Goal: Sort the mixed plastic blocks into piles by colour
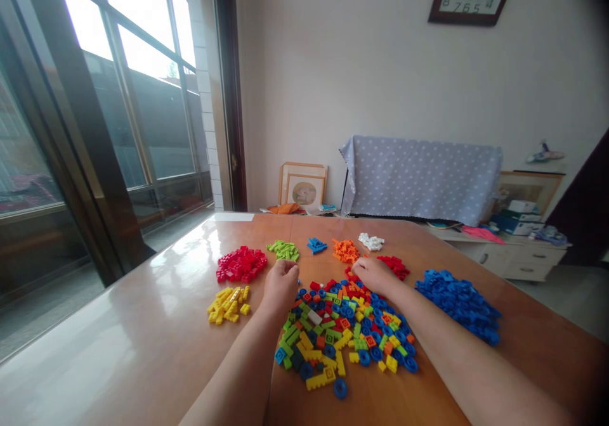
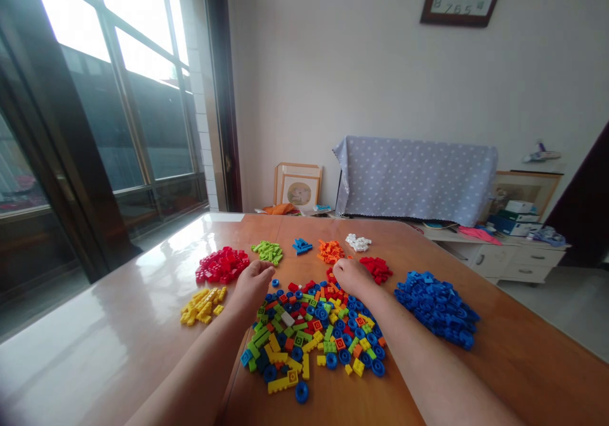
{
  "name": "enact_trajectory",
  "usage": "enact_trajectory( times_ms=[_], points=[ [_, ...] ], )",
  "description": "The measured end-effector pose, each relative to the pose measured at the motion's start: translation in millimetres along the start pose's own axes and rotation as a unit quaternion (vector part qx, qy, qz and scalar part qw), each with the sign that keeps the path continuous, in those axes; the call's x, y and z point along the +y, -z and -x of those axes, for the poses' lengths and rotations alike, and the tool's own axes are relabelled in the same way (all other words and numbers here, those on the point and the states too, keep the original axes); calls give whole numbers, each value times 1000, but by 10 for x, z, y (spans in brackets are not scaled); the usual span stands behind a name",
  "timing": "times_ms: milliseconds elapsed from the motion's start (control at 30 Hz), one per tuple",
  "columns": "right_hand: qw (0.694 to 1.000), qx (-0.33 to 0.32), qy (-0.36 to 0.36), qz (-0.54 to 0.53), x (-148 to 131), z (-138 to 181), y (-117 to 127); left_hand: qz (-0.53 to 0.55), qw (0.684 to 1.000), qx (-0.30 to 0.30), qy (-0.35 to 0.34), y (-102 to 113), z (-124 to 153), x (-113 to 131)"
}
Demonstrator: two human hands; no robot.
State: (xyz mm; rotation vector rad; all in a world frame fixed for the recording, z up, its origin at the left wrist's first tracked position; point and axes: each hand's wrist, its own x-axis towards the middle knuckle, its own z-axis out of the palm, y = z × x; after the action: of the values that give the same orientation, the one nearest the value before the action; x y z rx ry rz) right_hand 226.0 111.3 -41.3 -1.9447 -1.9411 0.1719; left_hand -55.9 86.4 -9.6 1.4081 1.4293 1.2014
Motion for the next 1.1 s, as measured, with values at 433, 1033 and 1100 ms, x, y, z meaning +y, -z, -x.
enact_trajectory(
  times_ms=[433,1033,1100],
  points=[
    [998,-21,66,-8,-281,162,-82,4,1000,-7,-4,-19,-22,-22],
    [999,8,-30,37,-340,30,-36,22,1000,-17,-2,3,30,48],
    [998,19,-53,33,-381,9,-68,16,1000,-12,-1,0,33,53]
  ],
)
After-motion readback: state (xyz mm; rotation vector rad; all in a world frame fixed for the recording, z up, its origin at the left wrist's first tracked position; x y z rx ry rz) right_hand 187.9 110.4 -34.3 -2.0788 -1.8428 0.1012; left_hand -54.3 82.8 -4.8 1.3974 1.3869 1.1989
